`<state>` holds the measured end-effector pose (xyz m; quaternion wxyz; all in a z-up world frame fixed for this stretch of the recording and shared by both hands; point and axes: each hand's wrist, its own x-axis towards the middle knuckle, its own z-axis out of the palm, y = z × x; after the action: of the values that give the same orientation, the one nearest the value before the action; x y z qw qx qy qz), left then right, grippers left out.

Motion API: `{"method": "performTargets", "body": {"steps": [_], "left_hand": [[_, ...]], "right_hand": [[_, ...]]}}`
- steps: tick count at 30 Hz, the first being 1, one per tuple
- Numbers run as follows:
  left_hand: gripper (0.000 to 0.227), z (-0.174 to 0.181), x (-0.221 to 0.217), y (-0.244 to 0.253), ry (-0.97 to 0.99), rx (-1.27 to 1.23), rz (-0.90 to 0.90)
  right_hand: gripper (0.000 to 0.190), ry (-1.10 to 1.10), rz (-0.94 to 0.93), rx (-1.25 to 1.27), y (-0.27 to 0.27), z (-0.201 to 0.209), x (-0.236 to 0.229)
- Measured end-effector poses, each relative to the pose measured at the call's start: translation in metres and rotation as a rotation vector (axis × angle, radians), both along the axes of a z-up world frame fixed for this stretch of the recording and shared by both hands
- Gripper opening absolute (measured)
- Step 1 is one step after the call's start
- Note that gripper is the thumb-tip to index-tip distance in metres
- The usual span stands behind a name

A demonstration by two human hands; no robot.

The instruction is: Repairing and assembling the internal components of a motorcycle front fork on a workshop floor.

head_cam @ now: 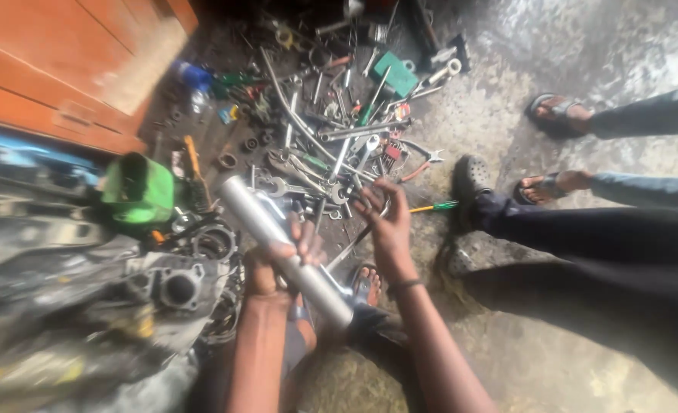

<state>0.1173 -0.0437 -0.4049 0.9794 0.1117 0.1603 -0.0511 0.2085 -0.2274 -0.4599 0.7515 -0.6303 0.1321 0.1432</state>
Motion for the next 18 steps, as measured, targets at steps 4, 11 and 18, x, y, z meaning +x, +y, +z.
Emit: {"method": "performTargets", "body": {"steps": [4, 11, 18], "left_hand": [[0.029, -0.106, 0.010, -0.008, 0.073, -0.015, 0.091], [0.049, -0.272, 0.030, -0.032, 0.190, 0.026, 0.087], [0.046, -0.384, 0.125, -0.019, 0.178, 0.310, -0.030]], "right_hand": [[0.062, -0.059, -0.055, 0.067, -0.005, -0.060, 0.033], [0.073, 0.044, -0.124, 0.586, -0.036, -0.218, 0.071], [0.047, 0.110, -0.039, 0.492, -0.054, -0.384, 0.141]]}}
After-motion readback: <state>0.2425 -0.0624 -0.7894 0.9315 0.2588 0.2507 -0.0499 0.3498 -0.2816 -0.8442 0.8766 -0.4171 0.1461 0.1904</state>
